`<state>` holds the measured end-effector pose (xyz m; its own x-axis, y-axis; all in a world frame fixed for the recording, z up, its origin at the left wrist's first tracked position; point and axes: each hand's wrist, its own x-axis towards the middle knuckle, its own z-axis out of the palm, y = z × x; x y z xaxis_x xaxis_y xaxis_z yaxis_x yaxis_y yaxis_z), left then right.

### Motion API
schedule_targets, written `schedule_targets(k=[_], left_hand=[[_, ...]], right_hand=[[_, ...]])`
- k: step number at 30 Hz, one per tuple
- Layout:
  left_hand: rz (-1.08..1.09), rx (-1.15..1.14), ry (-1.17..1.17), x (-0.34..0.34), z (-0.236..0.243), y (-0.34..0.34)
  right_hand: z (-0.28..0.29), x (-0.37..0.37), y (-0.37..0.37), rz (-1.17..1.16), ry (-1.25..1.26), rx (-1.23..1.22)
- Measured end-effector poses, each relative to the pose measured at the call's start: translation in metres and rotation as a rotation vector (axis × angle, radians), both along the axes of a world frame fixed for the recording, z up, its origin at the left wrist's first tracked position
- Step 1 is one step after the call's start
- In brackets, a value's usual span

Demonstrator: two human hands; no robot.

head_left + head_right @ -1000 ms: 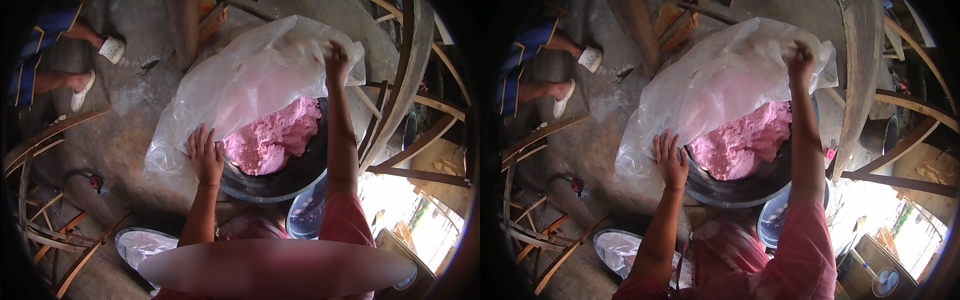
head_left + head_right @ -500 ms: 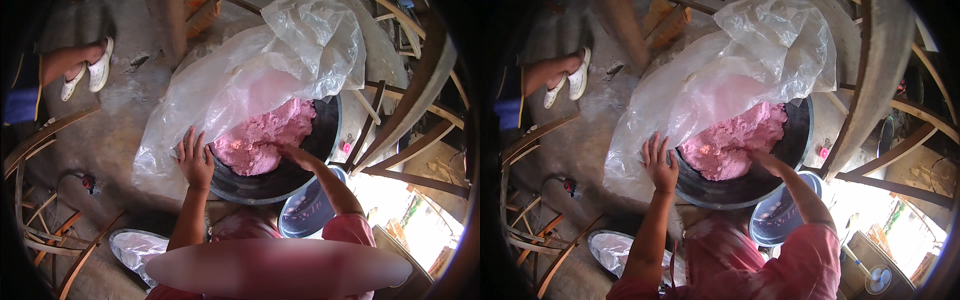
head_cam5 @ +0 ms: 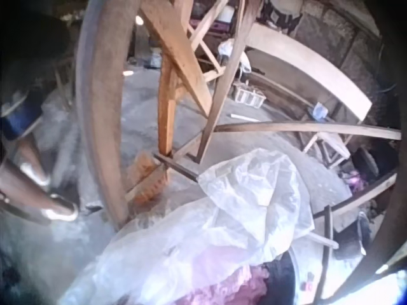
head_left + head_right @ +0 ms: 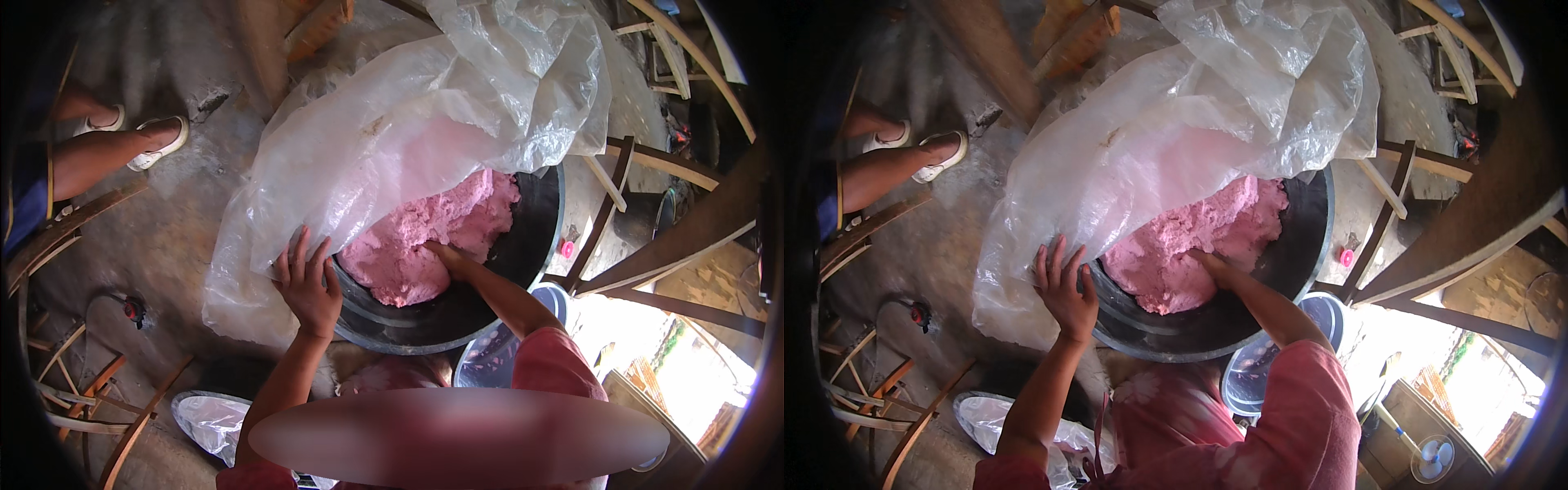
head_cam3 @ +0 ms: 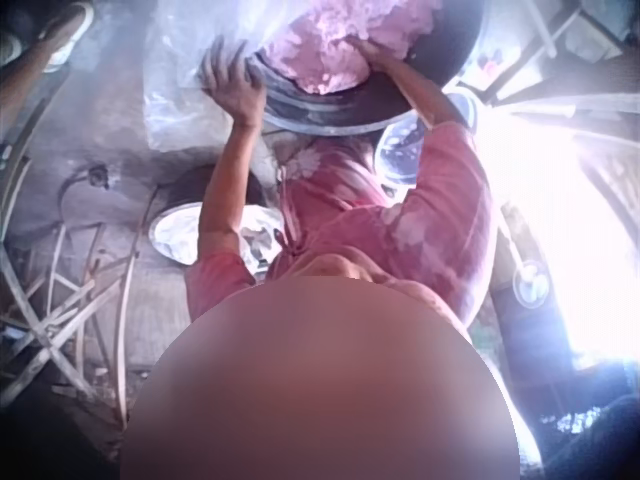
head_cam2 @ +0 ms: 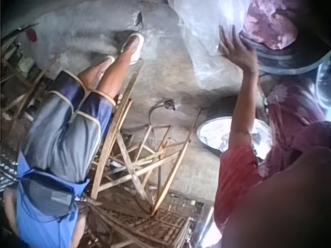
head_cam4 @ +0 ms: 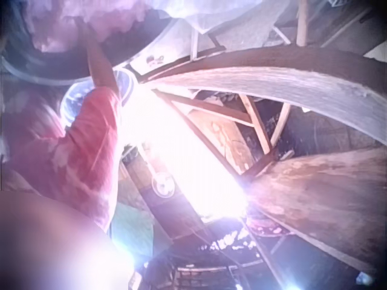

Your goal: The person kneads a pink dough mixture in a large bowl, transferring it from a plastic bag and mixing it by hand. They then move to a table and handle a small amount of dough with a rolling pin and a small cup.

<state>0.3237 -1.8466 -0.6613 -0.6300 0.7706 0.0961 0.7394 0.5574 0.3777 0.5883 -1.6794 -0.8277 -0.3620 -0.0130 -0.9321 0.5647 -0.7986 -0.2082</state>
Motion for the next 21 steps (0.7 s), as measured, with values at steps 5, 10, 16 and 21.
schedule_targets(k=[5,10,16,21], left_hand=[[-0.009,-0.01,-0.006,0.0,-0.001,-0.002],[-0.011,0.027,-0.094,0.001,-0.001,-0.004],[-0.025,0.031,-0.01,0.001,0.001,-0.004],[-0.023,0.049,0.03,0.003,0.0,-0.004]], right_hand=[[-0.011,-0.008,0.0,-0.025,-0.108,-0.179],[0.001,-0.028,-0.011,-0.098,-0.03,-0.29],[0.041,-0.049,-0.025,-0.082,0.144,-0.352],[0.087,-0.043,-0.031,-0.094,0.462,-0.364]])
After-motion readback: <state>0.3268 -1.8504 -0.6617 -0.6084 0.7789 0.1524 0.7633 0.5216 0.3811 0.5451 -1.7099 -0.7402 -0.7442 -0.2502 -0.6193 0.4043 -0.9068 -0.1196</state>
